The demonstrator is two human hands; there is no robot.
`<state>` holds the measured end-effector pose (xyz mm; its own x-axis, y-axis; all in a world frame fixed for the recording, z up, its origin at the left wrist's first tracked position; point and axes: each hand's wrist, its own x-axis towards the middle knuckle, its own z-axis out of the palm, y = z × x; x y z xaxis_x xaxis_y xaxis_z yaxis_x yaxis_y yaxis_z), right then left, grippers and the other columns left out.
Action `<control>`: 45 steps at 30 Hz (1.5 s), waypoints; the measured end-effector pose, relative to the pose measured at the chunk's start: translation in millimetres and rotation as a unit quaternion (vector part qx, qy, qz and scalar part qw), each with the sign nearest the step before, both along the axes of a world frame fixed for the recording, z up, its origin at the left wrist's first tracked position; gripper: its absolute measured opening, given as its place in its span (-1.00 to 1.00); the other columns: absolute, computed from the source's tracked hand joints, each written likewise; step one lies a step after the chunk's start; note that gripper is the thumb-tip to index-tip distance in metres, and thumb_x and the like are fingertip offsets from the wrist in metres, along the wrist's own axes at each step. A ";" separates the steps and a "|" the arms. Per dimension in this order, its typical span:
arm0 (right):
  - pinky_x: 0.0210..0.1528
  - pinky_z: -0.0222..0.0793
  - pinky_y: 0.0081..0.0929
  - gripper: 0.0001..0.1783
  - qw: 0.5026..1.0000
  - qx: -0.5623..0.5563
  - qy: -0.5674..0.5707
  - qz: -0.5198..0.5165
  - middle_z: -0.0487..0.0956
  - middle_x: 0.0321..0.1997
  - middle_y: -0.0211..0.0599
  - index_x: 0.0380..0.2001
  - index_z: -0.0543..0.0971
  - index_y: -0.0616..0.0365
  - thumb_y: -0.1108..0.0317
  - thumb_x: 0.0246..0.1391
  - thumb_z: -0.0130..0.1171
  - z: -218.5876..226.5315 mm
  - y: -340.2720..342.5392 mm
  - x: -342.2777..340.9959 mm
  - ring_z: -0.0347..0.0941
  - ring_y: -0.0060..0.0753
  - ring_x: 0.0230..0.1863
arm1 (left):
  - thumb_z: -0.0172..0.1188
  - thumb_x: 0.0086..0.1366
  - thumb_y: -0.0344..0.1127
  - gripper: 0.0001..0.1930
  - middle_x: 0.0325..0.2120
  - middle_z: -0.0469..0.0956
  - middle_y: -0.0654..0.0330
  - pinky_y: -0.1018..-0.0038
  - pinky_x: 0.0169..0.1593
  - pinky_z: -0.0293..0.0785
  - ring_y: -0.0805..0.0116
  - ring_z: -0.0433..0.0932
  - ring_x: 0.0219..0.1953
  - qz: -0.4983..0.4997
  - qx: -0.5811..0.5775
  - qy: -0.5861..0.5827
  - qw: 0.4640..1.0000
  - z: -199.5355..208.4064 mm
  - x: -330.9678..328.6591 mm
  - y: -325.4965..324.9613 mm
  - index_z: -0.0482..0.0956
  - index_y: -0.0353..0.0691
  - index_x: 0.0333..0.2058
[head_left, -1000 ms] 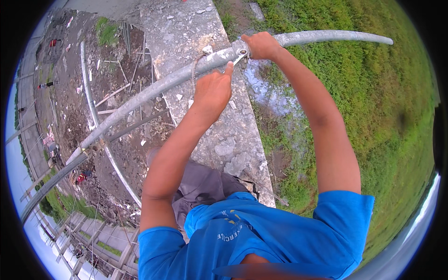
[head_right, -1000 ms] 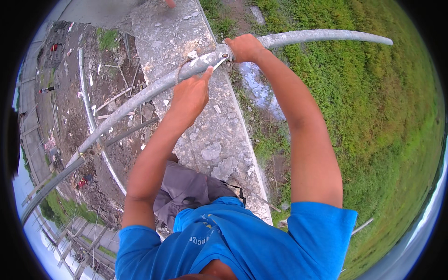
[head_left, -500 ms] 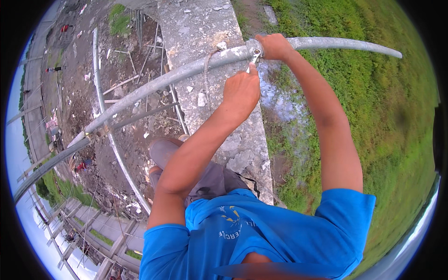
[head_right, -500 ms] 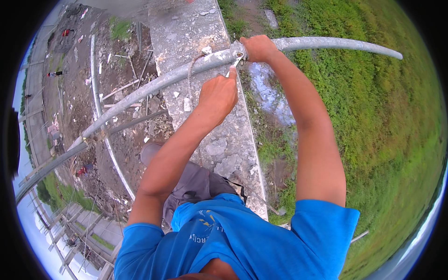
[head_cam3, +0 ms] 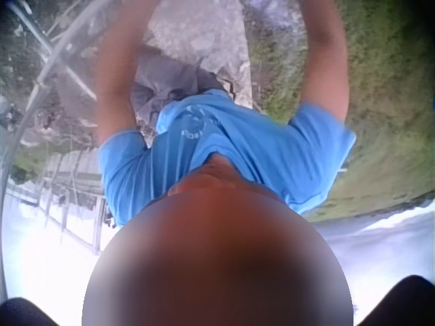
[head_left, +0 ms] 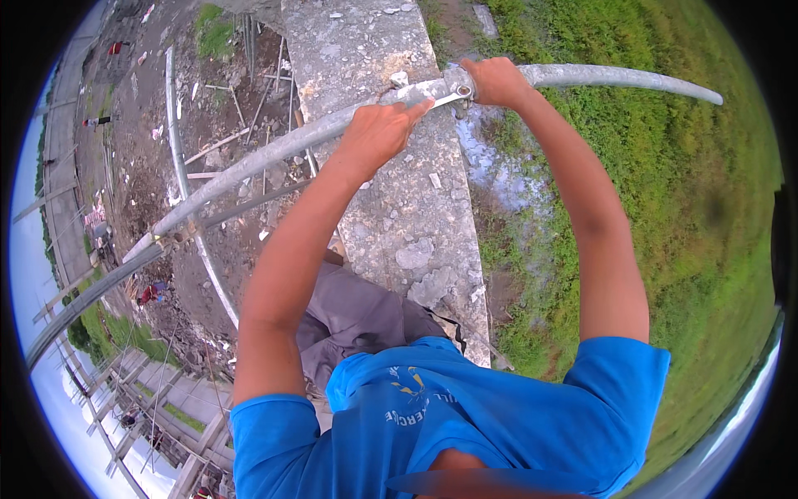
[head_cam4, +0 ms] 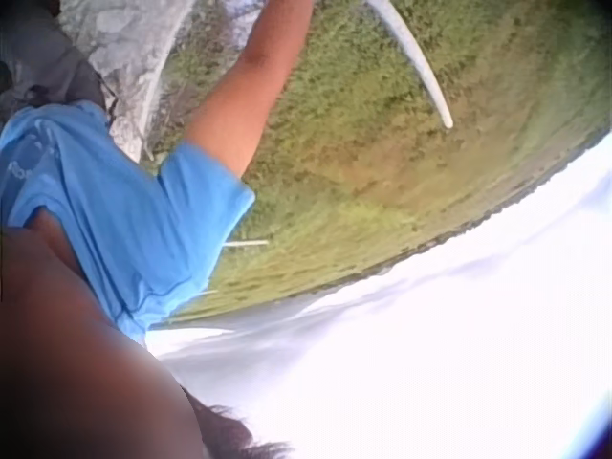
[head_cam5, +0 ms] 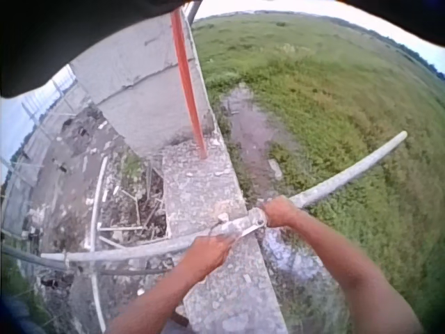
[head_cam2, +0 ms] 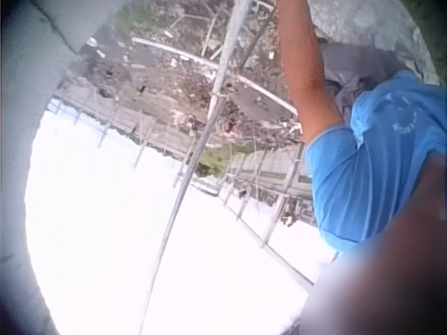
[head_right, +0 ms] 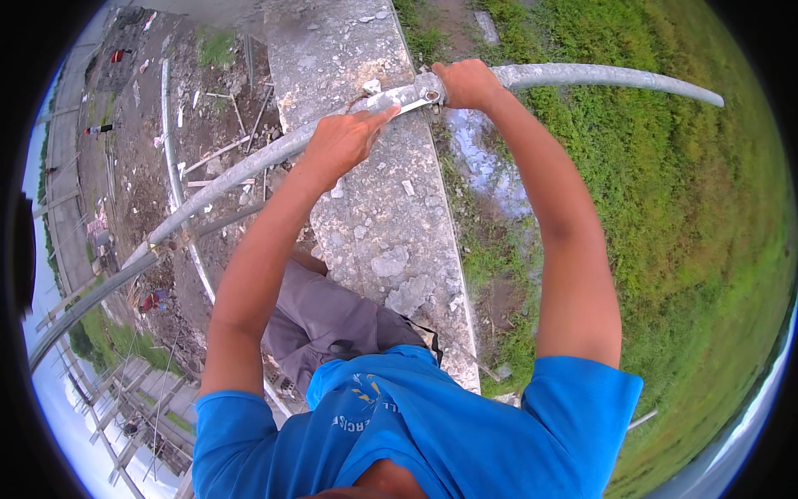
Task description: The person uses a wrench to tighten couplers on metal scaffolding poles. They move between joints, reposition the wrench, and secure connections while standing on the structure.
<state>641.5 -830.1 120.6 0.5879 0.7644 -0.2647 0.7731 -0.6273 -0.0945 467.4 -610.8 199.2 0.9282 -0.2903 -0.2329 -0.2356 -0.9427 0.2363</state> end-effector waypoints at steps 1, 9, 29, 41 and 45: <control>-0.20 0.59 -0.05 -0.42 1.000 0.007 -0.012 0.002 0.71 -0.35 -0.05 0.02 0.50 0.14 0.15 -0.07 0.37 1.5 1.8 0.9 0.68 0.05 -0.27 | 0.05 0.48 -0.23 -0.56 -0.31 0.68 0.03 0.10 -0.32 0.55 0.01 0.66 -0.37 0.019 -0.002 -0.044 0.999 -2.1 -1.2 -2.8 0.46 0.08 0.31; -0.25 0.59 -0.05 -0.48 1.000 0.009 0.001 -0.001 0.70 -0.38 -0.07 -0.01 0.51 0.16 0.23 -0.07 0.32 -2.7 -0.9 -0.2 0.68 0.04 -0.30 | 0.01 0.52 0.02 -0.56 -0.41 0.66 0.04 0.13 -0.38 0.59 0.01 0.65 -0.46 0.011 -0.013 -0.050 0.999 -21.4 7.6 6.6 0.50 0.06 0.26; -0.16 0.59 -0.08 -0.37 0.998 -0.046 0.033 -0.017 0.71 -0.29 -0.04 0.19 0.47 0.10 0.35 -0.04 0.23 11.6 3.7 -2.5 0.68 0.03 -0.20 | 0.02 0.48 -0.26 -0.55 -0.23 0.66 0.02 0.06 -0.20 0.58 -0.07 0.66 -0.27 0.052 -0.115 -0.056 0.990 -6.1 -8.6 5.7 0.43 0.17 0.31; -0.11 0.59 -0.08 -0.36 0.999 -0.029 0.017 -0.008 0.72 -0.26 -0.08 0.14 0.48 0.09 0.23 -0.05 0.35 4.9 3.0 -0.7 0.68 0.01 -0.16 | 0.04 0.28 -0.52 -0.43 -0.41 0.61 -0.20 0.12 -0.38 0.60 -0.07 0.68 -0.43 0.118 -0.004 -0.019 0.993 21.0 -27.0 -91.3 0.38 -0.45 0.30; -0.12 0.59 -0.07 -0.33 1.000 -0.024 0.010 -0.008 0.72 -0.27 -0.07 0.10 0.49 0.11 0.15 -0.11 0.43 7.0 1.5 -2.5 0.68 0.03 -0.18 | 0.04 0.29 -0.52 -0.42 -0.41 0.62 -0.14 0.07 -0.32 0.60 -0.09 0.68 -0.40 0.115 -0.040 -0.009 0.992 15.8 -27.2 -76.1 0.38 -0.33 0.32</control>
